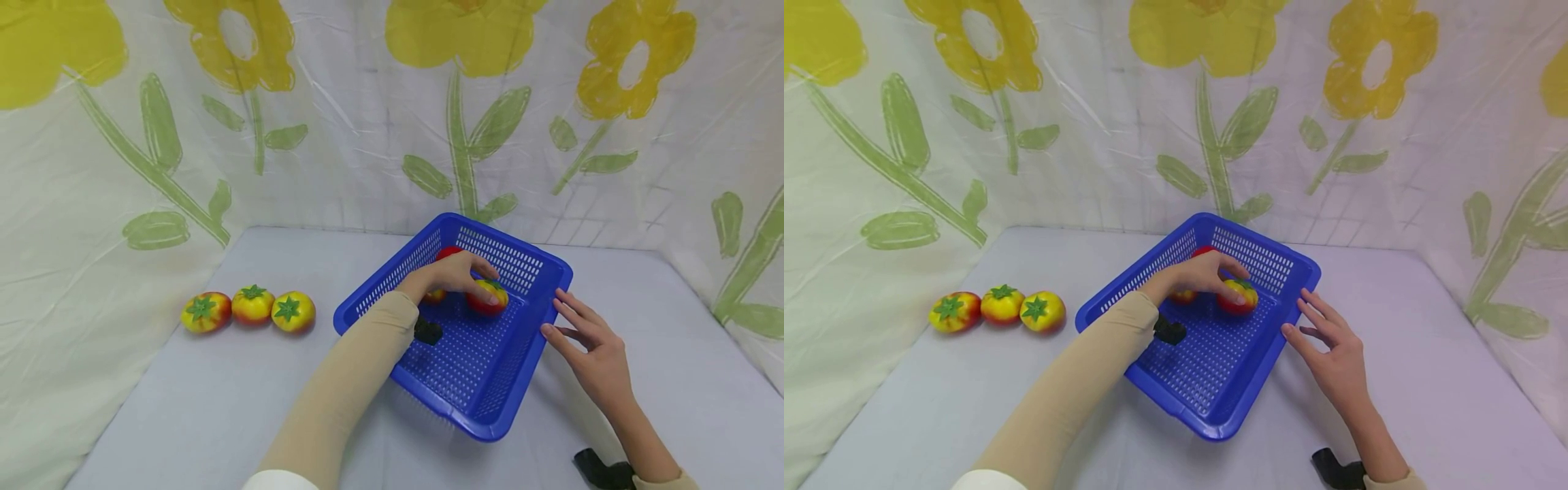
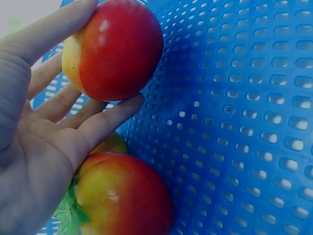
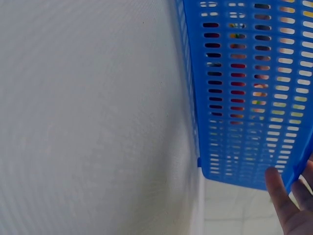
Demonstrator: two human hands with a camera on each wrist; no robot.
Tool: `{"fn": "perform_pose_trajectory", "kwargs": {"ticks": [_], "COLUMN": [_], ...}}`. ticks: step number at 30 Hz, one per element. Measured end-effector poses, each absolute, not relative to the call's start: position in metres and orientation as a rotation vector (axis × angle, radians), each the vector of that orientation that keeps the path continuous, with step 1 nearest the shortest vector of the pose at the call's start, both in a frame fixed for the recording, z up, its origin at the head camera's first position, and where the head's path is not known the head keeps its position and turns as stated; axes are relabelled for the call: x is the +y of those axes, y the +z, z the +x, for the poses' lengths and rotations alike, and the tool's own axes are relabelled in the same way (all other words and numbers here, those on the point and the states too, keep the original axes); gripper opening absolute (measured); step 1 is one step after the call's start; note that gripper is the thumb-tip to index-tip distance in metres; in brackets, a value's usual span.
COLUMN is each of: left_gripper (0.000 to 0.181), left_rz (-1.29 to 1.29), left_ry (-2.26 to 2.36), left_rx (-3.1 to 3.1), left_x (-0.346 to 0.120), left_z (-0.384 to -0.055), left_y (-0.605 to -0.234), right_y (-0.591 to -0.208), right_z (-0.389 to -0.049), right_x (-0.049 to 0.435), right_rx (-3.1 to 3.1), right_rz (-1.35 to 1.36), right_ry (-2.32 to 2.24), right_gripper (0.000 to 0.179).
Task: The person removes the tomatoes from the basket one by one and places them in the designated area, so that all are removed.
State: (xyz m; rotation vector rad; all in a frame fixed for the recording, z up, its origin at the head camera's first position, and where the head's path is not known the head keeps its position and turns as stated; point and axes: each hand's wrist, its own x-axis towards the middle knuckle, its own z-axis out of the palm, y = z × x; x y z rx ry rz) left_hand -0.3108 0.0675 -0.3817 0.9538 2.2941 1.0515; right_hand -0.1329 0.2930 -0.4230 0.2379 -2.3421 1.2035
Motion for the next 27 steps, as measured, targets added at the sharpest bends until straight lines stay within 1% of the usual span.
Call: {"fn": "perform_pose_trajectory", "kwargs": {"ticks": [27], "left_gripper": [0.055], "left_rz": [0.963], "left_ry": [1.115], "left_rx": [2.324], "left_x": [0.0671], "left_z": [-0.3083], "left_y": [-0.3798], "right_y": [-0.4212], "right_z": [-0.1308], "right_x": [0.2903], "right_rx": [-2.352], "right_rz": [0.217], "right_ry": [1.206], "right_gripper": [0.055]}}
